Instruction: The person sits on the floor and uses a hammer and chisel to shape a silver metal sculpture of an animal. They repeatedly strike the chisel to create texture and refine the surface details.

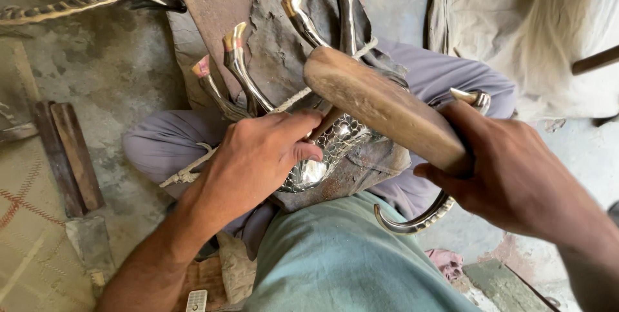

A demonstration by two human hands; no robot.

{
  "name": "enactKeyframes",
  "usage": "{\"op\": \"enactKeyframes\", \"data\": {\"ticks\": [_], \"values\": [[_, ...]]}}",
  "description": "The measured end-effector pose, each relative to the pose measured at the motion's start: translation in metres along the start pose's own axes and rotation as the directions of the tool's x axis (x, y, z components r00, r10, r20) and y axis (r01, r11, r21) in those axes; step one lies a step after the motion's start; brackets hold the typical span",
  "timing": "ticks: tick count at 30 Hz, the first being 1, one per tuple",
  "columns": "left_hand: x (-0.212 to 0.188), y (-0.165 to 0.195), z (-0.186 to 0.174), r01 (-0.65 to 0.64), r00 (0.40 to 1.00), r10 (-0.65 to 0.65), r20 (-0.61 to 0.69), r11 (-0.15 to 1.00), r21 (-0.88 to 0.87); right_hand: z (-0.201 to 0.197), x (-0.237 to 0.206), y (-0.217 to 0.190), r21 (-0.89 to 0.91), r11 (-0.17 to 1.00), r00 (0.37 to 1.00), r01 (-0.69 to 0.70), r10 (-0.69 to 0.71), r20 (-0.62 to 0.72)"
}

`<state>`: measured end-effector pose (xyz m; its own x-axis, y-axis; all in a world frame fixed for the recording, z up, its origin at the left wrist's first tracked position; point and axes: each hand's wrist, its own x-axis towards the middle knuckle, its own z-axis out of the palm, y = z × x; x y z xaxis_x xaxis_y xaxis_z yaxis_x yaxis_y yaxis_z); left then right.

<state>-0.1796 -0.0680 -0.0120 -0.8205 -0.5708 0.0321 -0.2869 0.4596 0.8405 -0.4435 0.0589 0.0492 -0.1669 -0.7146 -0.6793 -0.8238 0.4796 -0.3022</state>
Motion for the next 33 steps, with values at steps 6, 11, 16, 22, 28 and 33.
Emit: {"op": "enactKeyframes", "data": {"ticks": [6,11,16,22,28,33], "values": [[0.017,0.003,-0.007,-0.03,0.963,0.046,0.265,0.998,-0.062,0.042,-0.031,0.004,0.218,0.965,0.988,-0.143,0.151,-0.019],[0.023,0.003,-0.006,-0.034,0.912,0.015,0.411,0.999,0.04,0.073,-0.046,0.006,0.352,0.893,0.96,-0.28,0.267,0.086],[0.018,-0.005,-0.004,-0.088,0.9,0.071,0.43,0.996,0.022,0.089,-0.06,-0.001,0.466,0.875,0.95,-0.133,0.247,-0.191],[0.016,-0.015,0.0,-0.115,0.957,0.1,0.271,0.992,0.042,0.086,-0.055,0.006,0.52,0.808,0.92,-0.277,0.379,-0.098],[0.03,-0.011,0.003,0.012,0.936,-0.021,0.351,1.0,0.026,0.081,-0.049,0.017,0.6,0.787,0.893,-0.144,0.365,-0.264],[0.043,0.001,0.001,-0.045,0.917,-0.004,0.399,0.992,0.114,0.076,-0.05,0.023,0.562,0.783,0.888,-0.266,0.426,-0.173]]}}
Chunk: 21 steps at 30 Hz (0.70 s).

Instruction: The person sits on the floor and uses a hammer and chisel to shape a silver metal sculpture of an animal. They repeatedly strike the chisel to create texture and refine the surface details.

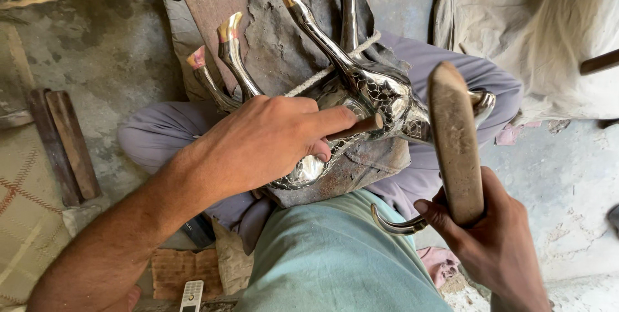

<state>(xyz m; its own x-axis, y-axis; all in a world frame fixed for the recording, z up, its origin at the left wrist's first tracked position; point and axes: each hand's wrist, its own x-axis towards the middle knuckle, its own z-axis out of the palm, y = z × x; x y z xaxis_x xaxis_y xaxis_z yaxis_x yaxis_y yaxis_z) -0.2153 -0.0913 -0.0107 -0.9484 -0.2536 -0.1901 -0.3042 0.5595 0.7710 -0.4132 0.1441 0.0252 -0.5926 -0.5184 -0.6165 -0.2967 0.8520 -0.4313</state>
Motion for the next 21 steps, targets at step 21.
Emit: {"op": "enactKeyframes", "data": {"ticks": [21], "values": [[-0.031,-0.006,0.023,0.043,0.906,-0.144,-0.399,0.967,-0.251,-0.039,0.073,-0.065,-0.502,0.556,0.732,0.662,-0.623,0.275]]}}
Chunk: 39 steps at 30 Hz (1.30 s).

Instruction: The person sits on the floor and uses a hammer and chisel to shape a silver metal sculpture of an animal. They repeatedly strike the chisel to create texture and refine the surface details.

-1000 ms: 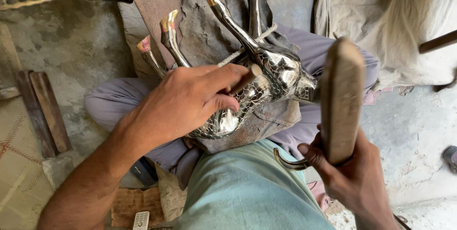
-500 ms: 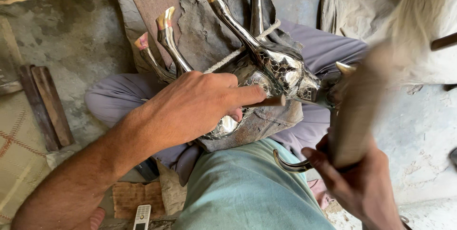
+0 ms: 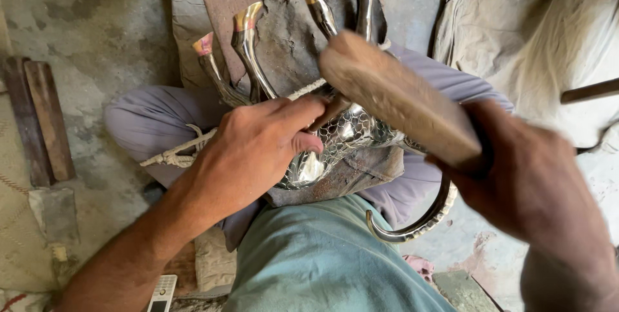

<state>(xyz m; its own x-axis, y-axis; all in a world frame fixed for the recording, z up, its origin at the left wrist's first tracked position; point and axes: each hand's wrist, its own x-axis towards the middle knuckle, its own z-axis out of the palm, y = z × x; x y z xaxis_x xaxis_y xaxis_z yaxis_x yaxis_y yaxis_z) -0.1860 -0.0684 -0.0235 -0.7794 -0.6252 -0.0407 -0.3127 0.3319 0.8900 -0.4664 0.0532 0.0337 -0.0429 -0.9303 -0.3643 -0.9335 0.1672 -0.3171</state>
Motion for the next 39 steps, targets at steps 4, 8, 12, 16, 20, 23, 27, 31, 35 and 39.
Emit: {"op": "enactKeyframes", "data": {"ticks": [4,8,12,16,20,23,27,31,35,39], "values": [[-0.007,0.002,0.004,0.06,0.988,-0.054,-0.143,0.998,0.036,-0.023,0.035,0.002,-0.11,0.991,0.985,0.071,-0.052,0.163],[-0.017,0.008,0.008,0.105,0.957,-0.09,-0.274,0.994,0.038,-0.044,0.062,-0.016,-0.094,0.911,0.912,0.401,-0.407,-0.051],[-0.024,0.011,0.019,0.159,0.923,-0.129,-0.362,0.986,0.053,-0.055,0.072,-0.03,-0.346,0.927,0.954,0.144,-0.037,0.298],[-0.032,0.008,0.033,0.215,0.835,-0.262,-0.483,0.965,-0.151,-0.057,0.068,-0.034,-0.171,0.9,0.917,0.4,-0.393,0.074],[-0.036,0.006,0.052,0.156,0.806,-0.142,-0.575,0.987,-0.026,-0.058,0.061,-0.043,-0.032,0.876,0.858,0.481,-0.478,-0.19],[-0.041,0.008,0.061,0.122,0.772,-0.084,-0.63,0.992,0.018,-0.062,0.055,-0.055,-0.137,0.915,0.901,0.378,-0.398,-0.171],[-0.043,0.012,0.066,0.199,0.743,-0.22,-0.632,0.974,-0.106,-0.062,0.044,-0.059,-0.404,0.85,0.862,0.337,-0.451,-0.231],[-0.042,0.016,0.069,0.138,0.705,-0.22,-0.674,0.975,-0.174,-0.058,0.032,-0.055,-0.389,0.837,0.825,0.385,-0.501,-0.261],[-0.042,0.014,0.069,0.184,0.728,-0.226,-0.647,0.974,-0.133,-0.06,0.029,-0.06,-0.481,0.777,0.797,0.406,-0.558,-0.23],[-0.042,0.009,0.068,0.205,0.797,-0.109,-0.594,0.974,0.095,-0.068,0.036,-0.052,-0.444,0.746,0.759,0.496,-0.621,-0.197]]}}
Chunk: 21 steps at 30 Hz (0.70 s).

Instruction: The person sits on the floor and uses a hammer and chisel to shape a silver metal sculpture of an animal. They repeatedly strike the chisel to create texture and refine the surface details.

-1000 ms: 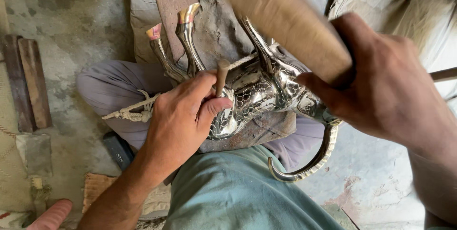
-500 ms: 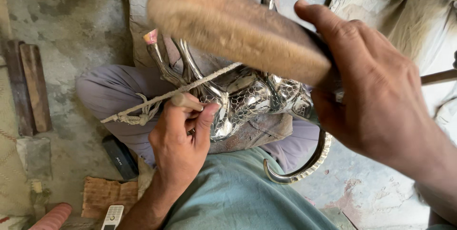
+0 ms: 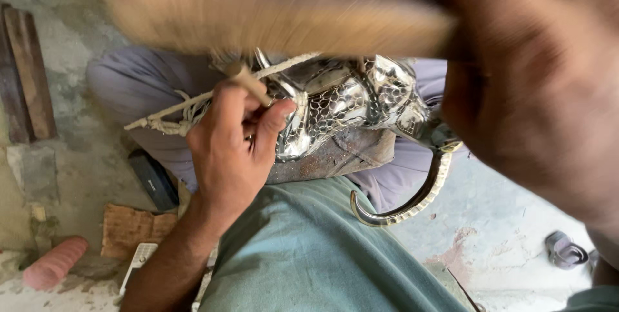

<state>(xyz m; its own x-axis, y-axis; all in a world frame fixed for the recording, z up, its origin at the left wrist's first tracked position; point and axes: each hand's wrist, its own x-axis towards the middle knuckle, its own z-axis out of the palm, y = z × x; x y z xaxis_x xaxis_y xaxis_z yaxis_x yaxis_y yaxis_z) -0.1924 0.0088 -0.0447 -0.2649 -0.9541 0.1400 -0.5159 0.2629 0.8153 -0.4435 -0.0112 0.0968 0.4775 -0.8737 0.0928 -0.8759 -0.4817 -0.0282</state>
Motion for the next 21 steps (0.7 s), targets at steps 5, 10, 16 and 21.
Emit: {"op": "enactKeyframes", "data": {"ticks": [5,10,16,21], "values": [[0.006,-0.001,-0.001,-0.115,0.989,0.117,0.088,0.993,-0.026,0.019,-0.037,0.028,0.242,0.966,0.995,-0.093,0.1,-0.017],[0.024,0.004,0.004,-0.236,0.945,0.226,0.237,0.972,0.014,0.028,-0.08,0.029,0.114,0.965,0.965,-0.238,0.221,0.141],[0.043,0.016,-0.004,-0.231,0.873,0.226,0.432,0.972,-0.043,0.043,-0.099,0.007,0.019,0.941,0.927,-0.338,0.33,0.177],[0.056,0.025,0.006,-0.255,0.766,0.186,0.615,0.967,0.026,0.046,-0.131,-0.012,0.38,0.666,0.763,-0.643,0.603,0.234]]}}
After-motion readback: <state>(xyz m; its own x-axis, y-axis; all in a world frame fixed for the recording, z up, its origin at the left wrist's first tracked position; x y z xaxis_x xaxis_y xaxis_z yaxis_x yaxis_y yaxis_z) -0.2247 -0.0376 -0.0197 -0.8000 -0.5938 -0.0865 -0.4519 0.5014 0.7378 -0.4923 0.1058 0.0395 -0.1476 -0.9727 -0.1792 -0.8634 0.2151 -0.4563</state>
